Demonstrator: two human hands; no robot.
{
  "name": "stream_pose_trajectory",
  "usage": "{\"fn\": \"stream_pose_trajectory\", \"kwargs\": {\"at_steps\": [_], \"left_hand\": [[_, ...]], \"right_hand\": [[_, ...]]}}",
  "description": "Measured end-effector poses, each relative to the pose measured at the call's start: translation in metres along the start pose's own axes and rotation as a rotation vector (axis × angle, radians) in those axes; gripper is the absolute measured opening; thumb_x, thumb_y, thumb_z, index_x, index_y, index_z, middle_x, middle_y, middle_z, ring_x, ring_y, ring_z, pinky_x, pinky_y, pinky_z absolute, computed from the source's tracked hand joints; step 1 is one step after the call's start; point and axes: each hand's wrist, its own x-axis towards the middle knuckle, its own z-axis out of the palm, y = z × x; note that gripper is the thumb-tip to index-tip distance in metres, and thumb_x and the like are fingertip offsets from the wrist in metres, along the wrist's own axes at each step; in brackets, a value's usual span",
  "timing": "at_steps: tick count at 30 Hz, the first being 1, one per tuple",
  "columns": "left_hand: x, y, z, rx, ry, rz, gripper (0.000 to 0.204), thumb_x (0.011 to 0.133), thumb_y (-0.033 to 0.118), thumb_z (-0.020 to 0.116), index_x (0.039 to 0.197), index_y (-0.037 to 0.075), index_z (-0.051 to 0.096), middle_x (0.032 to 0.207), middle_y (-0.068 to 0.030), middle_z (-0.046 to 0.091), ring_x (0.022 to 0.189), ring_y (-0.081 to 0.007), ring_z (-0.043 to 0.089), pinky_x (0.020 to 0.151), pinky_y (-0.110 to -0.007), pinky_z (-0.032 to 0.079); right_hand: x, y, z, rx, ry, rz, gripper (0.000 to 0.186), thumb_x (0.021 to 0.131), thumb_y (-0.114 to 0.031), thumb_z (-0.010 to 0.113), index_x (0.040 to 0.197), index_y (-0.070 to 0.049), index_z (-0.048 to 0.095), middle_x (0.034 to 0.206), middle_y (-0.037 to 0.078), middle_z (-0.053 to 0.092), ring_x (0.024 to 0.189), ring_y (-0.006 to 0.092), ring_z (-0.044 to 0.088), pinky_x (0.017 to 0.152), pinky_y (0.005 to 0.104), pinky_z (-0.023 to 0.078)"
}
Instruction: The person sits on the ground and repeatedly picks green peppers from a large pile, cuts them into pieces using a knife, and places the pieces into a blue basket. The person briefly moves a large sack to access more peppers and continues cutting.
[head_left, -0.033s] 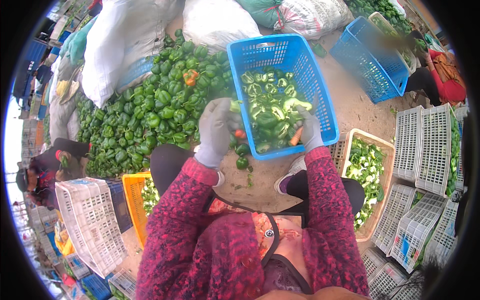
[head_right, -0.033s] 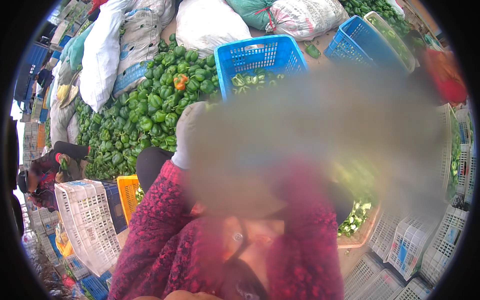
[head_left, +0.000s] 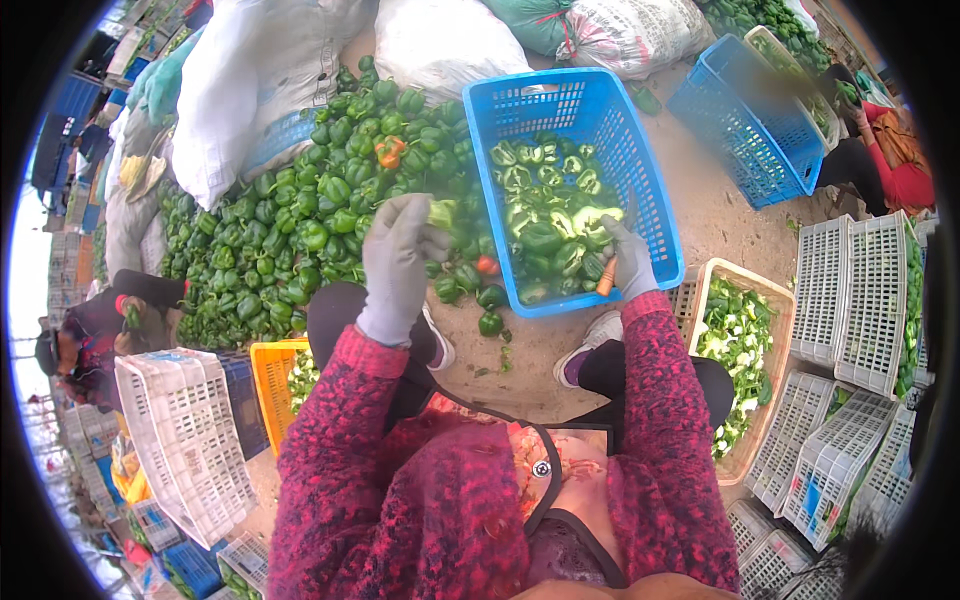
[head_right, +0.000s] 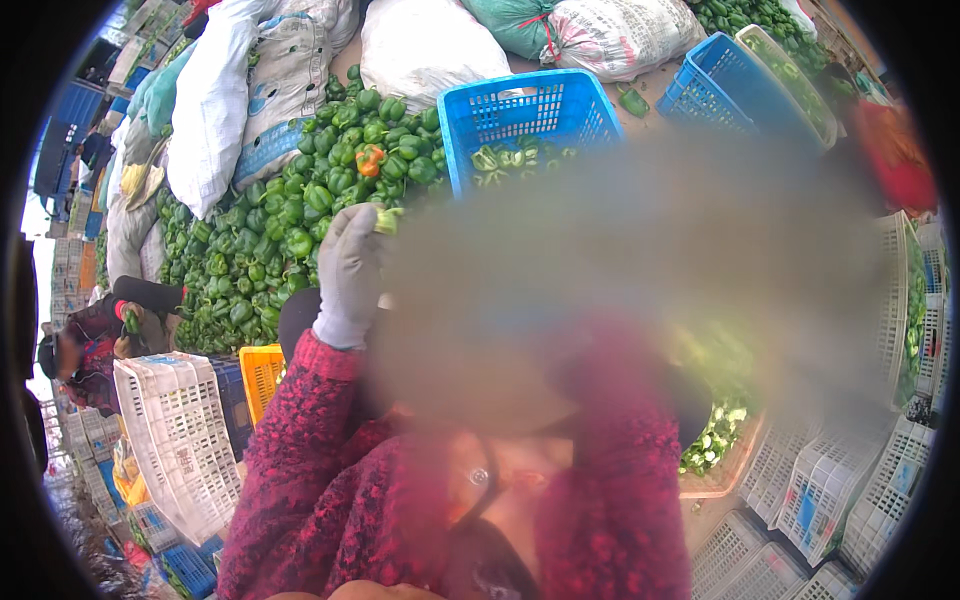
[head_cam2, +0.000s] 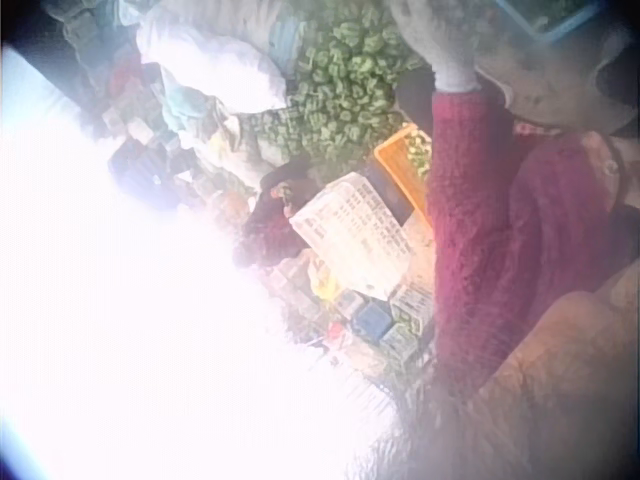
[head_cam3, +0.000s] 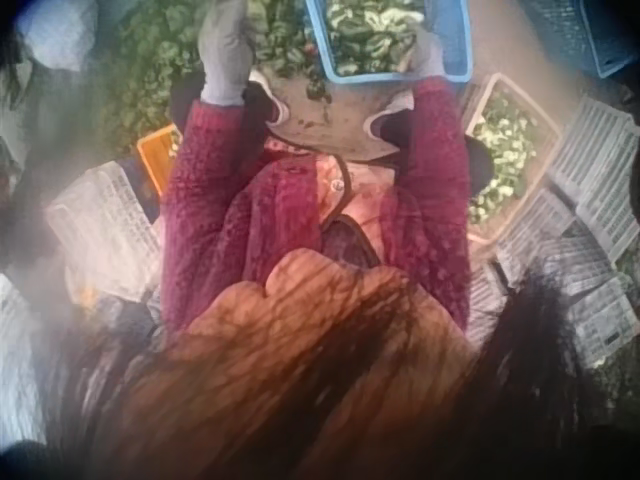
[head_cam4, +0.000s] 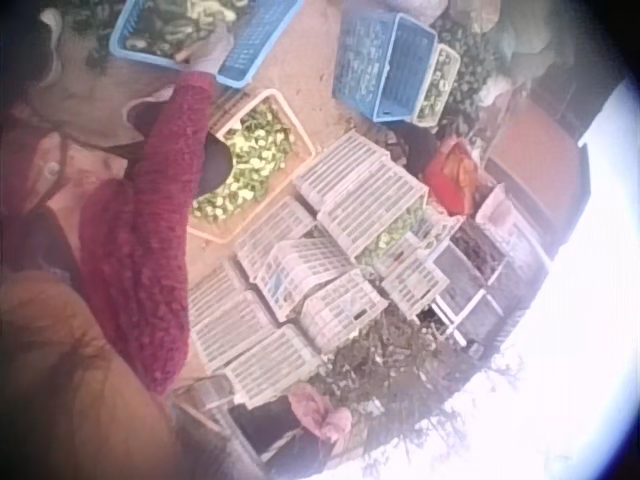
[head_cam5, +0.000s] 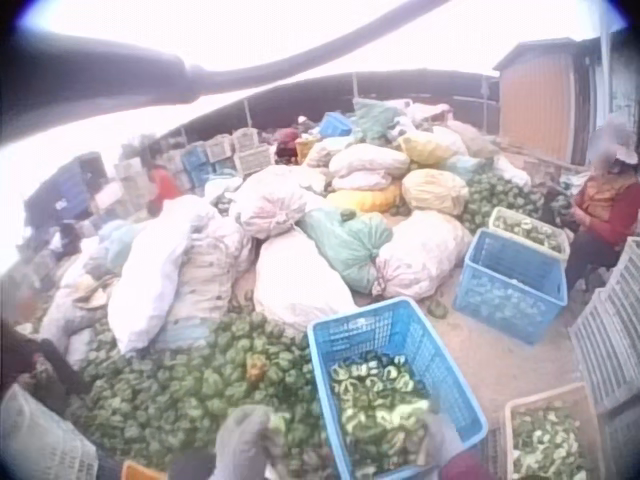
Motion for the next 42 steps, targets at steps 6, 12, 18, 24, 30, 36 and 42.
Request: {"fn": "stream_pose_trajectory", "kwargs": {"at_steps": [6, 12, 18, 24, 30, 36, 42], "left_hand": [[-0.106, 0.076, -0.258, 0.721, 0.245, -0.017, 0.032, 0.108, 0.034, 0.051, 0.104, 0.005, 0.065, 0.077, -0.0025, 0.064, 0.055, -0.0074, 0.059, 0.048, -0.020, 0.042], [-0.065, 0.005, -0.313, 1.100, 0.387, -0.194, 0.048, 0.101, 0.037, 0.060, 0.128, -0.002, 0.064, 0.110, -0.0194, 0.072, 0.089, -0.0254, 0.073, 0.081, -0.038, 0.057], [0.174, -0.070, -0.211, 1.611, -0.056, 0.084, 0.047, 0.098, 0.048, 0.063, 0.120, 0.007, 0.063, 0.116, -0.0228, 0.070, 0.105, -0.0407, 0.069, 0.090, -0.049, 0.054], [0.267, -0.137, -0.197, 1.730, -0.210, -0.252, 0.040, 0.098, 0.046, 0.060, 0.116, 0.011, 0.069, 0.120, -0.0182, 0.072, 0.114, -0.0379, 0.069, 0.093, -0.054, 0.053], [0.221, -0.090, -0.195, 0.693, -0.210, -0.096, 0.028, 0.103, 0.026, 0.062, 0.121, 0.005, 0.068, 0.108, -0.0082, 0.073, 0.092, -0.0216, 0.072, 0.079, -0.035, 0.057], [0.129, 0.006, -0.069, 0.528, -0.674, 0.021, 0.024, 0.107, 0.015, 0.058, 0.125, 0.001, 0.065, 0.110, -0.0034, 0.067, 0.094, -0.0119, 0.068, 0.077, -0.027, 0.058], [0.056, 0.006, 0.022, 0.352, -0.729, 0.277, 0.023, 0.104, 0.005, 0.061, 0.126, 0.000, 0.066, 0.113, -0.0054, 0.064, 0.097, -0.0126, 0.066, 0.079, -0.028, 0.059]], "right_hand": [[0.000, 0.011, -0.014, -0.125, 0.036, -0.070, 0.036, 0.092, -0.030, 0.076, 0.115, -0.005, 0.064, 0.092, 0.002, 0.063, 0.057, 0.0080, 0.053, 0.051, 0.0253, 0.049], [-0.027, -0.022, 0.014, -0.080, -0.056, -0.012, 0.043, 0.098, -0.033, 0.066, 0.129, -0.003, 0.060, 0.126, 0.012, 0.068, 0.063, 0.0047, 0.052, 0.058, 0.0232, 0.050], [-0.049, -0.071, 0.011, 0.159, -0.338, 0.034, 0.048, 0.106, -0.031, 0.056, 0.143, -0.001, 0.053, 0.132, 0.014, 0.067, 0.065, 0.0039, 0.051, 0.061, 0.0237, 0.050], [-0.061, -0.043, 0.015, -0.364, -0.316, -0.185, 0.043, 0.108, -0.032, 0.053, 0.137, -0.001, 0.061, 0.099, 0.002, 0.062, 0.065, 0.0056, 0.050, 0.060, 0.0245, 0.046], [-0.078, -0.049, 0.069, -0.308, -0.349, -0.010, 0.034, 0.104, -0.028, 0.060, 0.126, -0.002, 0.065, 0.083, -0.001, 0.055, 0.060, 0.0056, 0.051, 0.055, 0.0232, 0.045], [-0.130, -0.067, 0.113, -0.149, -0.496, -0.072, 0.024, 0.102, -0.018, 0.064, 0.121, -0.004, 0.067, 0.077, -0.002, 0.056, 0.055, 0.0048, 0.051, 0.050, 0.0214, 0.042], [-0.173, -0.070, 0.078, -0.090, -0.484, -0.142, 0.025, 0.102, -0.020, 0.063, 0.120, -0.003, 0.066, 0.076, -0.003, 0.054, 0.058, 0.0048, 0.049, 0.051, 0.0224, 0.040]]}}
